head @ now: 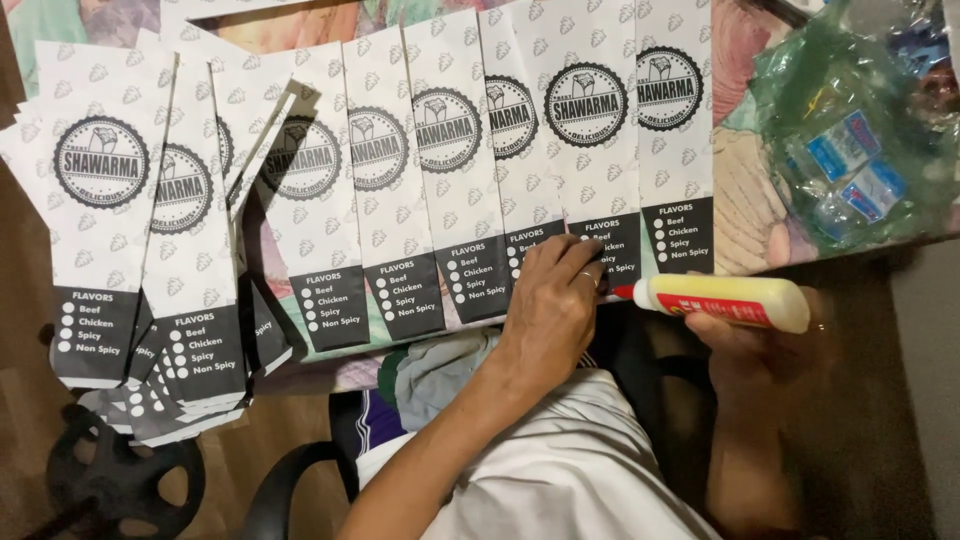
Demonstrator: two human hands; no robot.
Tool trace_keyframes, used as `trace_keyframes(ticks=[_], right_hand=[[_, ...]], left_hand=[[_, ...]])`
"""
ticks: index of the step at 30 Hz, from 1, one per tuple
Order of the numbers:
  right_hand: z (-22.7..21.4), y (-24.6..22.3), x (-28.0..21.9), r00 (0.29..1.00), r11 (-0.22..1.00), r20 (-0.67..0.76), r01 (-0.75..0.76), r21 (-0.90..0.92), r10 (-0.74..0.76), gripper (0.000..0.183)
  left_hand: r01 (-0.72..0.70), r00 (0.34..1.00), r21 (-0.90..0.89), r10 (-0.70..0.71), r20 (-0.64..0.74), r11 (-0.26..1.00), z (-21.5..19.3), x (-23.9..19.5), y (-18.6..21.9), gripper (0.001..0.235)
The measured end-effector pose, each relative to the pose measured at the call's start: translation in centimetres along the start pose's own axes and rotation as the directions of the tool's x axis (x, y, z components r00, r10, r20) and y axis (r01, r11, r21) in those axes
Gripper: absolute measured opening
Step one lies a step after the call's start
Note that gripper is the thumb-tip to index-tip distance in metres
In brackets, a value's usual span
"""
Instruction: Preparing paper shawarma wrappers by counting them into stacks and applying glue to the edges.
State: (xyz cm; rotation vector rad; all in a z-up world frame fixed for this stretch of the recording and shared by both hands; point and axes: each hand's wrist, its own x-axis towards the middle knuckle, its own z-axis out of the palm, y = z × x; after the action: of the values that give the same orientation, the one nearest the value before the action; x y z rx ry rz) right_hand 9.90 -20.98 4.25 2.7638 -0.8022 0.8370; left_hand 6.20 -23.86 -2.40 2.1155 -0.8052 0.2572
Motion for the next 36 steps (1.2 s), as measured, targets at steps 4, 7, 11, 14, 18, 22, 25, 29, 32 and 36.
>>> trace_keyframes(ticks=[4, 7, 11, 14, 18, 22, 25, 29, 32, 36], right_hand=[[6.5, 22.8, -2.4, 0.899, 0.13, 0.438, -0.434, 0.891, -0.005, 0.101], [6.1, 24.1, -2.0, 0.896, 0.263, 0.433, -0.443, 0.857, 0.101, 0.054], [6.8, 24.4, -0.6, 0.999, 0.237, 0.041, -0.043, 0.97, 0.012, 0.046], [5.5, 23.6, -0.5, 0.999, 0.173, 0.034, -0.036, 0.984, 0.017, 0.047], [5.6, 21.3, -1.7, 0.935, 0.119, 0.35, -0.354, 0.928, 0.051, 0.076], [6.9, 23.5, -1.8, 0.95, 0.133, 0.313, -0.309, 0.942, -0.011, 0.077], [5.2, 23.6, -0.3, 0.968, 0.255, 0.239, -0.25, 0.934, 0.074, 0.037], [13.9, 32.7, -0.8, 0.802, 0.682, -0.469, 0.578, 0.449, -0.37, 0.069], [12.8, 33.0, -1.9, 0.782, 0.759, -0.464, 0.58, 0.297, -0.416, 0.071], [3.3, 22.7, -0.2, 0.96, 0.07, 0.258, -0.267, 0.961, 0.111, 0.011]], left_hand=[[0.007, 1.0, 0.019, -0.007, 0.02, 1.0, -0.3, 0.1, 0.2, 0.032], [0.011, 0.999, 0.024, -0.012, 0.047, 1.0, -0.4, 0.0, 0.1, 0.045], [0.004, 0.999, 0.009, -0.005, 0.034, 1.0, -0.4, -0.1, 0.0, 0.041], [0.003, 0.999, 0.023, -0.003, 0.034, 1.0, -0.3, -0.1, 0.0, 0.041], [-0.003, 0.999, 0.042, 0.001, 0.04, 0.999, -0.3, -0.1, 0.1, 0.038], [-0.006, 1.0, 0.046, 0.006, 0.012, 0.999, -0.1, -0.1, 0.1, 0.031], [-0.018, 1.0, 0.064, 0.017, 0.007, 0.998, 0.1, -0.2, 0.0, 0.032], [-0.055, 0.998, 0.039, 0.055, 0.002, 0.998, -0.4, -0.2, -0.2, 0.031], [-0.067, 0.998, 0.015, 0.067, -0.009, 0.998, -2.2, 0.1, -0.1, 0.037], [-0.024, 1.0, 0.149, 0.026, -0.011, 0.989, -5.3, -0.3, -0.4, 0.018]])
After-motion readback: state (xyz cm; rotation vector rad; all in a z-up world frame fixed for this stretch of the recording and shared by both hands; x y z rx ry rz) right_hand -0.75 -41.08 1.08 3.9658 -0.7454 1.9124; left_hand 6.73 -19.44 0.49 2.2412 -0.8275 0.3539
